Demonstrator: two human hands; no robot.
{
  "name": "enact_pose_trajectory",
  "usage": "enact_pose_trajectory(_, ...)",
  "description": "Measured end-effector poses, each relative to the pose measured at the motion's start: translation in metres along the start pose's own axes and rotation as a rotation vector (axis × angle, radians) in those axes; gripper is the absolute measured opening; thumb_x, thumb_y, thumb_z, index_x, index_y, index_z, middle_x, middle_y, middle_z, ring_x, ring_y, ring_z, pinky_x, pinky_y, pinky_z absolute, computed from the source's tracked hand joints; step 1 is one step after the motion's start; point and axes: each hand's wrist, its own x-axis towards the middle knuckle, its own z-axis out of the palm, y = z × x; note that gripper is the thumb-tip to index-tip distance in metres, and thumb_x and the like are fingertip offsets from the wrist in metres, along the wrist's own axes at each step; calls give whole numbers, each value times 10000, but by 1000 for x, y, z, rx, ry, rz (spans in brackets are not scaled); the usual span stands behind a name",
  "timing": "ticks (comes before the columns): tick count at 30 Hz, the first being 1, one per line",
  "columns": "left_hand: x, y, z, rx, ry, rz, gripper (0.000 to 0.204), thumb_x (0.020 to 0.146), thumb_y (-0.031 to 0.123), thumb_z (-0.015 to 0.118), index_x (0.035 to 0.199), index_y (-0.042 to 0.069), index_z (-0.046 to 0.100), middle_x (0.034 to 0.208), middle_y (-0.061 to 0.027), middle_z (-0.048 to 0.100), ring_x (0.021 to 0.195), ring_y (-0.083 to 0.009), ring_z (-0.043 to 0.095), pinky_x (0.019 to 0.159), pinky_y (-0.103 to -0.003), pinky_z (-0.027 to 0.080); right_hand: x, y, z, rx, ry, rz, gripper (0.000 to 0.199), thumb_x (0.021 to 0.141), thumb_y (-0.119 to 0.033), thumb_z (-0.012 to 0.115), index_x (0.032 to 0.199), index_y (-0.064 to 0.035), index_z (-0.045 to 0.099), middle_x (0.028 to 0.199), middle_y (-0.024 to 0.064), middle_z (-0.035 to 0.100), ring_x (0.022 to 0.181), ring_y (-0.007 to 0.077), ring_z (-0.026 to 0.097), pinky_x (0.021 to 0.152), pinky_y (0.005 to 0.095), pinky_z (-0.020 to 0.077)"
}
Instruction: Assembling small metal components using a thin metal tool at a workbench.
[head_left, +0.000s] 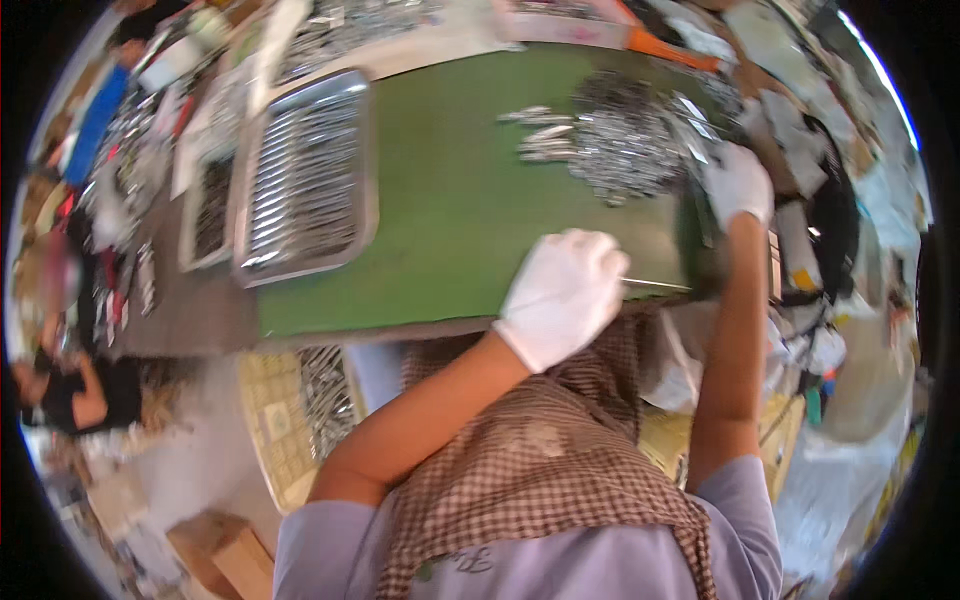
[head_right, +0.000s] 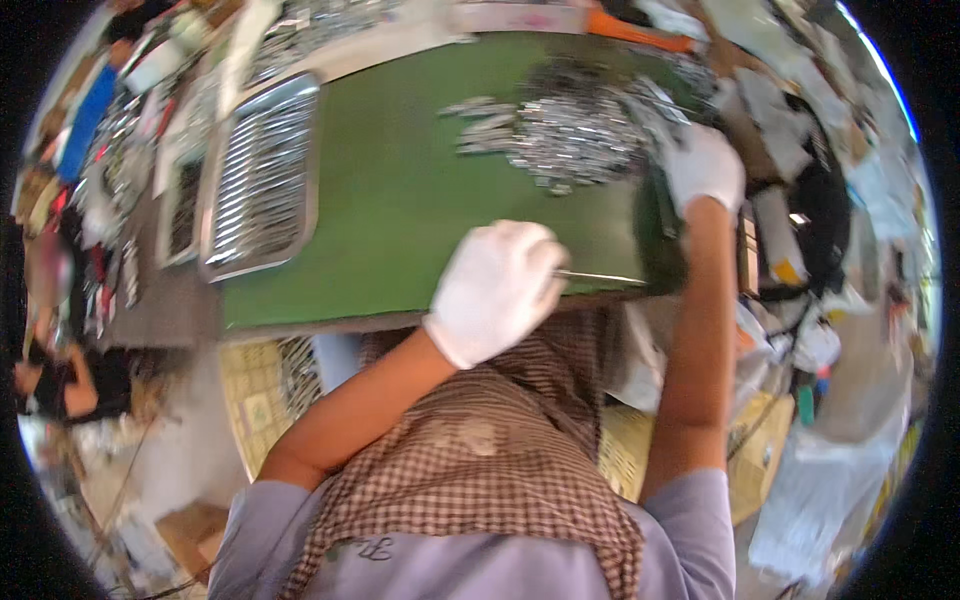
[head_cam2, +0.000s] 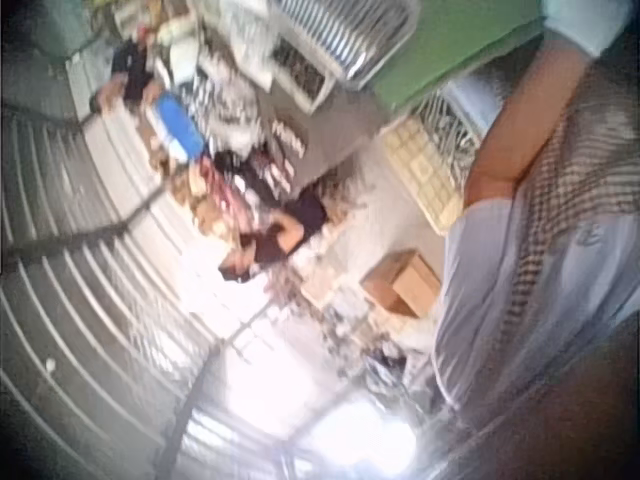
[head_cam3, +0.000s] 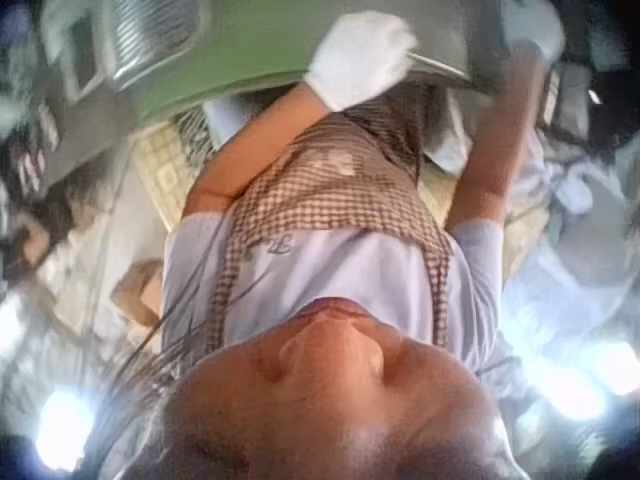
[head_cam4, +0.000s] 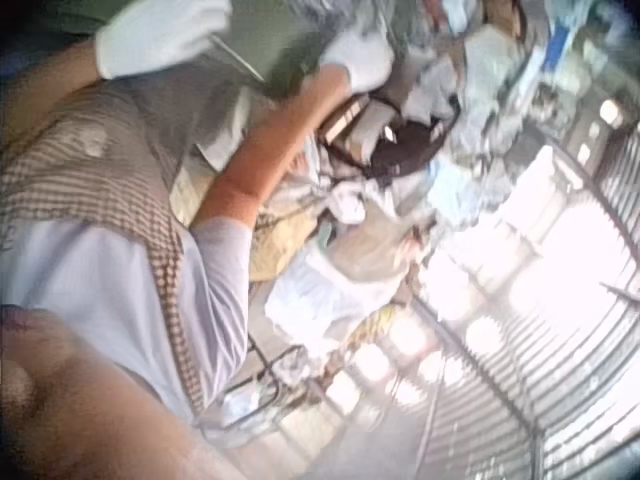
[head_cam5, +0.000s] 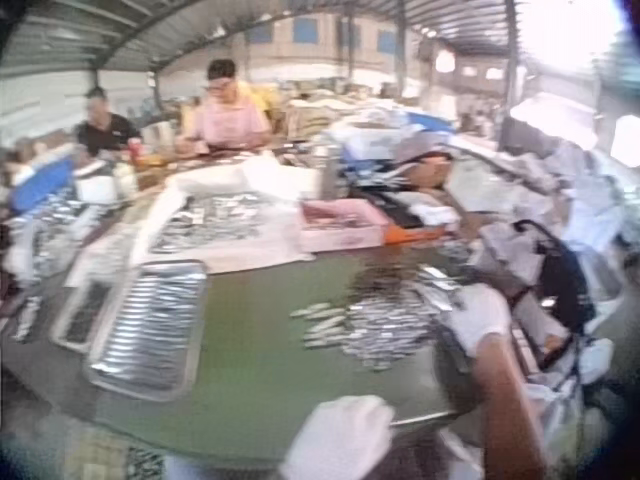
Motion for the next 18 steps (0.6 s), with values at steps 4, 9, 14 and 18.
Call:
enact_pose_trajectory(4,-18,0,-11,-71,308,7,177,790,165,715,918,70,639,918,-100,614,854,-315,627,763,-433,498,-3,24,18,-72,75,0,291,934,-312,613,1008,-32,648,1052,238,660,1006,442,628,870,525,500)
enact_pose_trajectory(9,-58,-41,-116,276,203,-219,136,809,121,675,935,70,671,936,-106,681,895,-325,666,845,-428,525,-6,38,28,-45,46,-50,232,954,-237,599,1065,-42,656,1059,215,659,989,419,639,870,496,508)
enact_pose_trajectory(14,-111,-103,-209,537,257,-446,146,905,154,598,936,29,667,999,-131,690,957,-332,657,867,-413,520,-6,41,27,23,80,-88,208,940,-209,621,1061,-50,677,1060,201,666,1001,402,638,878,478,509)
enact_pose_trajectory(18,-132,-124,-231,483,28,-642,169,917,160,579,979,39,681,1027,-120,689,981,-321,657,885,-395,519,-5,16,8,-51,10,-108,167,916,-188,632,1002,-49,669,1046,184,666,1003,393,639,883,480,509)
